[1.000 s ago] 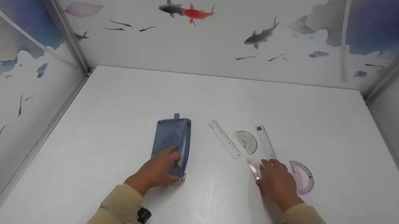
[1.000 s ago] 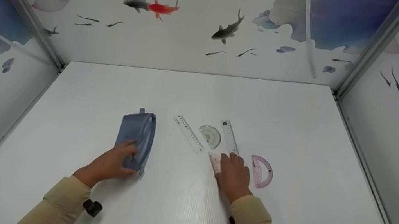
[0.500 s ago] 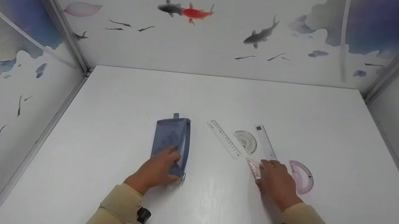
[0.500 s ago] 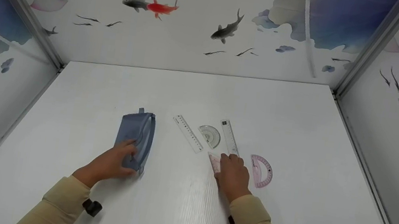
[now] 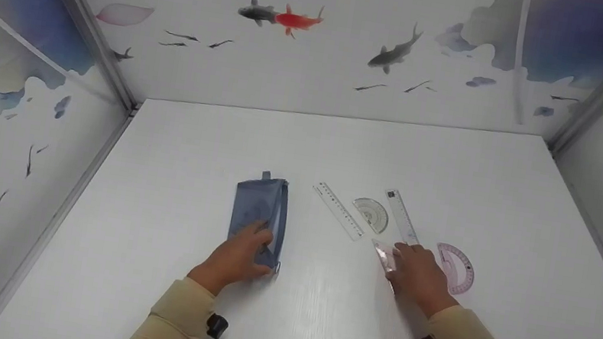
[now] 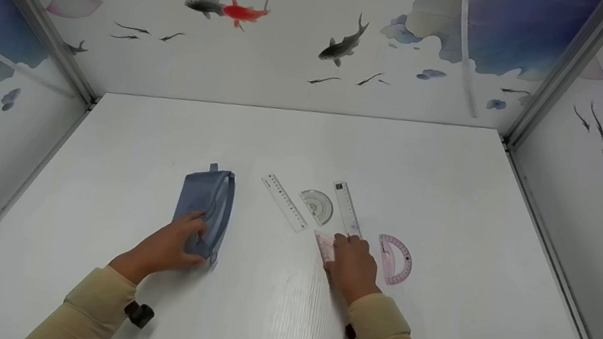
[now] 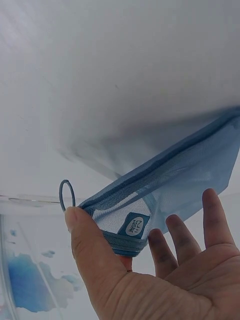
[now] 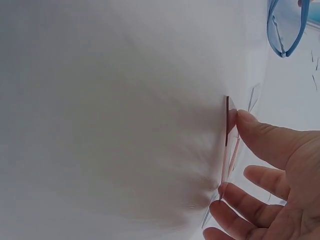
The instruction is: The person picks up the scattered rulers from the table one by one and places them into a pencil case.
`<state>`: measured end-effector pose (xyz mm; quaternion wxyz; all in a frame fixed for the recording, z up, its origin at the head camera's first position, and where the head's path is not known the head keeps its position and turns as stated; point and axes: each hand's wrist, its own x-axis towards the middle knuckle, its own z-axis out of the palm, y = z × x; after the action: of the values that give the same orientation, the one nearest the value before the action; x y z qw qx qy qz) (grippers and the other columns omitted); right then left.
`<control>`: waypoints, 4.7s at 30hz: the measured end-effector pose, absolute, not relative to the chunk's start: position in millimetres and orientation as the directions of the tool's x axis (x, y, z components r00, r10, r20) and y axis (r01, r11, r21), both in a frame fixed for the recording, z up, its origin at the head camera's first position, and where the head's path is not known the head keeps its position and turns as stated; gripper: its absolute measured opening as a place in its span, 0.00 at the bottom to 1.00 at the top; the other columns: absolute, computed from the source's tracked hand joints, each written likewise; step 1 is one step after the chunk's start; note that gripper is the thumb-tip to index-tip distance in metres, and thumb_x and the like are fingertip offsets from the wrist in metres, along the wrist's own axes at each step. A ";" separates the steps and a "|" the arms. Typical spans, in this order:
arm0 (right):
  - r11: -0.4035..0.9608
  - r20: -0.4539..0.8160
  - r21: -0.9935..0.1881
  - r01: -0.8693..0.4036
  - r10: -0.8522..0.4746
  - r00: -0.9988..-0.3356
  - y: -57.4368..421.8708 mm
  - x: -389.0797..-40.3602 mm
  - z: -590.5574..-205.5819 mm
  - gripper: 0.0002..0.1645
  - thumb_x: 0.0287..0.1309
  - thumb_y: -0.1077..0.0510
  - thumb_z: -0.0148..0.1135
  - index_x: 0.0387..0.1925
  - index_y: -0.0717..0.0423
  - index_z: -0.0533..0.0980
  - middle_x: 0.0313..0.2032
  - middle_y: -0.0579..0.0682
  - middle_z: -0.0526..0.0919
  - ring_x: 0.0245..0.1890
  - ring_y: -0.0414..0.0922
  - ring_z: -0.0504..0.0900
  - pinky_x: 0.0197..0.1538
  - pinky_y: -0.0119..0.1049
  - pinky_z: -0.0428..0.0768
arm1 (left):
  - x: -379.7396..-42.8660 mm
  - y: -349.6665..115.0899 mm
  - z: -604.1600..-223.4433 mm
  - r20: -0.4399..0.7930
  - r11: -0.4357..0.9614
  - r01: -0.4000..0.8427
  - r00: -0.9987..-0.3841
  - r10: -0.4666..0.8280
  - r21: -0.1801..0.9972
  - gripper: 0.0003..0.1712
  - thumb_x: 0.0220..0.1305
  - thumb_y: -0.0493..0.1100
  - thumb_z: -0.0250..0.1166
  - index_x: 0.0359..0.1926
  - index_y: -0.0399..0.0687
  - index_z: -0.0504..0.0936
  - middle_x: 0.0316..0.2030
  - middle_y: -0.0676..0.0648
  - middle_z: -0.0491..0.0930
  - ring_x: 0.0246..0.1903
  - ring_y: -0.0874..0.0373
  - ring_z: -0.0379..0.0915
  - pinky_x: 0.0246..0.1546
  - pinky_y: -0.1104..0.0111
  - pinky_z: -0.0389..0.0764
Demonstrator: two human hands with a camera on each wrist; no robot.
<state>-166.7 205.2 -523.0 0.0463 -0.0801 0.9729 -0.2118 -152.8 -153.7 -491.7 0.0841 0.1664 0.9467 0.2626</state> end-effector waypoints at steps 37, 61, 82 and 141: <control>0.794 -0.232 -0.605 0.066 -0.096 -0.968 201.9 -174.9 -519.7 0.33 0.48 0.63 0.73 0.53 0.75 0.70 0.42 0.62 0.73 0.42 0.53 0.72 0.51 0.50 0.73 | -154.5 -153.2 -492.2 -0.094 0.813 0.245 -0.935 0.343 0.528 0.22 0.50 0.43 0.76 0.41 0.50 0.71 0.68 0.34 0.60 0.66 0.35 0.59 0.57 0.46 0.71; 0.681 -0.322 -0.703 0.206 -0.047 -0.945 203.5 -176.5 -519.7 0.27 0.53 0.65 0.68 0.54 0.67 0.70 0.40 0.55 0.75 0.39 0.48 0.74 0.41 0.39 0.75 | -155.6 -153.6 -492.4 -0.100 0.808 0.239 -0.934 0.343 0.539 0.22 0.51 0.42 0.75 0.41 0.50 0.71 0.70 0.34 0.58 0.67 0.35 0.57 0.56 0.46 0.71; 0.606 -0.349 -0.754 0.253 -0.042 -0.936 202.2 -180.1 -519.8 0.23 0.54 0.67 0.65 0.51 0.65 0.70 0.38 0.56 0.80 0.32 0.44 0.79 0.35 0.36 0.78 | -157.4 -152.5 -491.3 -0.096 0.821 0.235 -0.939 0.329 0.520 0.23 0.50 0.43 0.76 0.40 0.50 0.71 0.69 0.35 0.59 0.66 0.34 0.58 0.56 0.46 0.71; 0.449 -0.383 -0.828 0.336 -0.013 -0.924 152.5 -201.5 -510.6 0.24 0.53 0.67 0.65 0.52 0.62 0.70 0.36 0.54 0.80 0.31 0.44 0.79 0.35 0.33 0.78 | -159.2 -159.3 -488.5 -0.073 0.801 0.235 -0.942 0.326 0.551 0.24 0.50 0.44 0.76 0.44 0.50 0.72 0.69 0.35 0.59 0.67 0.35 0.58 0.57 0.46 0.71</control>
<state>-201.5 152.5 -510.6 0.1693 0.0969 0.8342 -0.5159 -159.2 -159.3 -488.5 0.0823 0.1484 0.9454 0.2783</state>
